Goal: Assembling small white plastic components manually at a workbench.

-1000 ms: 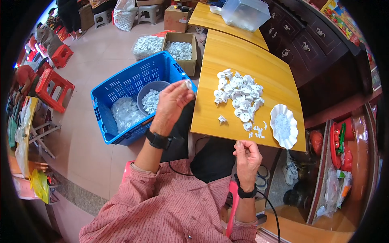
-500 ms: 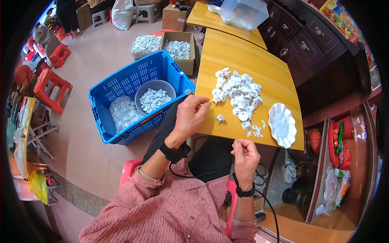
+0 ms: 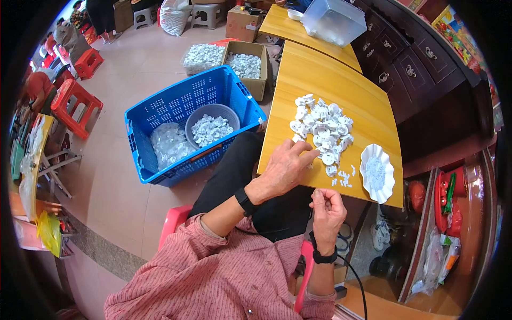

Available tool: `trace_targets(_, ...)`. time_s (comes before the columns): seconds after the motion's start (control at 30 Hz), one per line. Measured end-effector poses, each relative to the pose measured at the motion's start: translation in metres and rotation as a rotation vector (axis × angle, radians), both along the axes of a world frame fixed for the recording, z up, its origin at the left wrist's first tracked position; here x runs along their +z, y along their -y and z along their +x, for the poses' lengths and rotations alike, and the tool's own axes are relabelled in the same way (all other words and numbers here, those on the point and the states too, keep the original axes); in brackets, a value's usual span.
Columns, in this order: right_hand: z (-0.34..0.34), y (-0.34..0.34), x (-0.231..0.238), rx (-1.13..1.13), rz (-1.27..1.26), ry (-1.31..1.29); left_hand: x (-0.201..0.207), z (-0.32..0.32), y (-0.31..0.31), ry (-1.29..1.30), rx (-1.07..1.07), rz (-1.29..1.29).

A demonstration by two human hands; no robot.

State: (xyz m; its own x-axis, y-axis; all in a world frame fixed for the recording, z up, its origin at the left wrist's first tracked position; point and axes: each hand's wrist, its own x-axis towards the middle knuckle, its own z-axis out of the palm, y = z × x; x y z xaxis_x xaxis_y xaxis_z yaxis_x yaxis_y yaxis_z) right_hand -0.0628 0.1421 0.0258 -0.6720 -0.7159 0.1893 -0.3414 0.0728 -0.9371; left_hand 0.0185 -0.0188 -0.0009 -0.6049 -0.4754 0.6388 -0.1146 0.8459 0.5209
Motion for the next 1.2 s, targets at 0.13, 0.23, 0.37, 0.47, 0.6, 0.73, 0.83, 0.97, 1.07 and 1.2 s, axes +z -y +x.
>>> trace_targets(0.13, 0.001, 0.000, 0.000, -0.002, -0.006, -0.004, 0.000, 0.001, -0.003, -0.030, -0.035, -0.002)
trace_targets(0.23, 0.002, 0.001, 0.001, -0.008, 0.002, -0.025, -0.005, 0.002, -0.001, -0.012, -0.077, -0.024)
trace_targets(0.37, 0.001, 0.001, -0.001, -0.011, -0.011, -0.031, -0.010, 0.002, -0.001, -0.016, -0.102, 0.092)
trace_targets(0.47, 0.000, 0.000, 0.000, -0.017, -0.042, -0.035, -0.009, 0.002, -0.004, -0.127, -0.091, 0.152)
trace_targets(0.6, 0.000, -0.001, 0.004, -0.048, -0.067, -0.069, 0.005, 0.008, -0.015, -0.183, -0.309, 0.974)
trace_targets(0.73, -0.002, -0.001, 0.000, -0.051, -0.075, -0.128, 0.014, 0.014, -0.022, -0.234, -0.471, 1.374)
trace_targets(0.83, 0.000, 0.001, 0.001, -0.031, -0.076, -0.130, 0.020, 0.020, -0.025, -0.164, -0.482, 1.369)
trace_targets(0.97, 0.000, 0.000, 0.000, -0.018, -0.068, -0.114, 0.014, 0.026, -0.026, -0.181, -0.548, 1.438)
trace_targets(1.07, 0.000, 0.000, 0.004, 0.001, -0.059, -0.114, 0.009, 0.029, -0.024, -0.186, -0.599, 1.482)
trace_targets(1.2, -0.006, -0.003, 0.005, 0.034, -0.039, -0.138, 0.010, 0.033, -0.022, -0.238, -0.637, 1.499)
